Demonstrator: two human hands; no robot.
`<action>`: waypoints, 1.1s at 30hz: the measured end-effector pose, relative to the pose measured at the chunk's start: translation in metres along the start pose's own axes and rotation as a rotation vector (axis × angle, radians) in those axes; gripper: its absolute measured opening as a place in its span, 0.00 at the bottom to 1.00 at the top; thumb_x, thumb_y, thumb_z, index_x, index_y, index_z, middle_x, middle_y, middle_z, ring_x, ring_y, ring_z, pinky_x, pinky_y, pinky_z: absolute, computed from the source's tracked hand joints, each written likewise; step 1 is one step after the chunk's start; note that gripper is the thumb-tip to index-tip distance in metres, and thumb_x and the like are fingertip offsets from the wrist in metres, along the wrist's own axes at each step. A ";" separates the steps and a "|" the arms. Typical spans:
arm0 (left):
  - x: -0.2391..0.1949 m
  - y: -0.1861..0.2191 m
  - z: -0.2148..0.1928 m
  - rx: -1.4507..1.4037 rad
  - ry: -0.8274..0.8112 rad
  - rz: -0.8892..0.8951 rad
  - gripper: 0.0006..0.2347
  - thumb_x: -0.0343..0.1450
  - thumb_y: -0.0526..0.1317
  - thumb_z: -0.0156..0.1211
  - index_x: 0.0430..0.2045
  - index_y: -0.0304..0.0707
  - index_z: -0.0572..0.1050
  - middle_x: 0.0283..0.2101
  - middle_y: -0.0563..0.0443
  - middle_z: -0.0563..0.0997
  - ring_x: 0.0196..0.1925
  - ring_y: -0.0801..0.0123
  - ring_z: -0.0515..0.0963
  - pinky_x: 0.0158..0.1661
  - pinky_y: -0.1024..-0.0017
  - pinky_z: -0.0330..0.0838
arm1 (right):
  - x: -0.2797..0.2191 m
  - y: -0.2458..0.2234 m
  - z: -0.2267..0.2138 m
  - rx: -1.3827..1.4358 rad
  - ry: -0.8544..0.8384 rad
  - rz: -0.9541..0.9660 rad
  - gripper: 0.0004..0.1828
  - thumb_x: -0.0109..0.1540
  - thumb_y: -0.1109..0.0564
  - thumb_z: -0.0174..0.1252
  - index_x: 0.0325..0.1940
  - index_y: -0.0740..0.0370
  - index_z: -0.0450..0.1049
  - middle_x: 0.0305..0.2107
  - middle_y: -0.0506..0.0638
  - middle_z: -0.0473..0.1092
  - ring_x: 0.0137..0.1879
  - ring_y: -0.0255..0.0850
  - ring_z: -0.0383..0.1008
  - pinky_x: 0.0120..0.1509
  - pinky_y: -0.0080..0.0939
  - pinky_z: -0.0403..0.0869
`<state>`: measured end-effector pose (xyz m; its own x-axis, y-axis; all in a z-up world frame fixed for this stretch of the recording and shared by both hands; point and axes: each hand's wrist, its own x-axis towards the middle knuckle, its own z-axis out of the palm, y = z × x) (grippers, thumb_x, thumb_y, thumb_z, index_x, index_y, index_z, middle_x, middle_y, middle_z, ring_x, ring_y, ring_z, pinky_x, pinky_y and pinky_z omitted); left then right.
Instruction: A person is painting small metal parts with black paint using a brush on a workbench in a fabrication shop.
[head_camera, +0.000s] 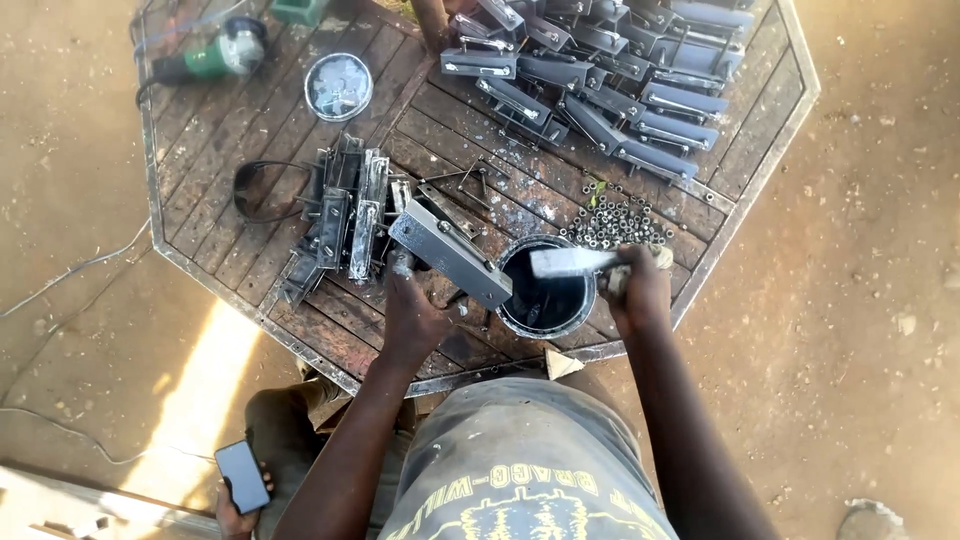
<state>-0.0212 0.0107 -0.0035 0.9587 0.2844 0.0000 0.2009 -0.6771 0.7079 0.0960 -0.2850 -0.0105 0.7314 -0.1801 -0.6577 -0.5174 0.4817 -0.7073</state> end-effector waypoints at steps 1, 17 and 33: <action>0.002 0.004 -0.003 0.004 -0.007 0.003 0.52 0.58 0.55 0.77 0.66 0.21 0.47 0.61 0.24 0.61 0.65 0.31 0.66 0.63 0.39 0.65 | -0.006 -0.003 0.004 0.006 0.005 0.002 0.11 0.57 0.57 0.62 0.39 0.62 0.69 0.28 0.48 0.60 0.28 0.38 0.69 0.28 0.36 0.71; 0.007 0.009 0.010 0.110 0.067 0.121 0.47 0.59 0.53 0.78 0.63 0.21 0.53 0.61 0.20 0.64 0.65 0.28 0.66 0.67 0.31 0.51 | -0.032 -0.009 -0.001 0.117 -0.052 0.123 0.10 0.60 0.57 0.60 0.40 0.60 0.66 0.23 0.48 0.62 0.26 0.36 0.71 0.28 0.32 0.71; 0.013 0.021 0.017 0.149 0.114 0.232 0.43 0.56 0.53 0.79 0.56 0.26 0.57 0.57 0.23 0.65 0.63 0.27 0.67 0.64 0.31 0.53 | -0.046 -0.021 0.010 0.116 -0.071 0.197 0.13 0.58 0.55 0.63 0.39 0.64 0.68 0.22 0.53 0.64 0.26 0.42 0.73 0.29 0.34 0.70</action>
<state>-0.0011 -0.0117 -0.0004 0.9554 0.1787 0.2352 0.0139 -0.8227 0.5683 0.0778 -0.2786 0.0373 0.6531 -0.0142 -0.7571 -0.6014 0.5979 -0.5300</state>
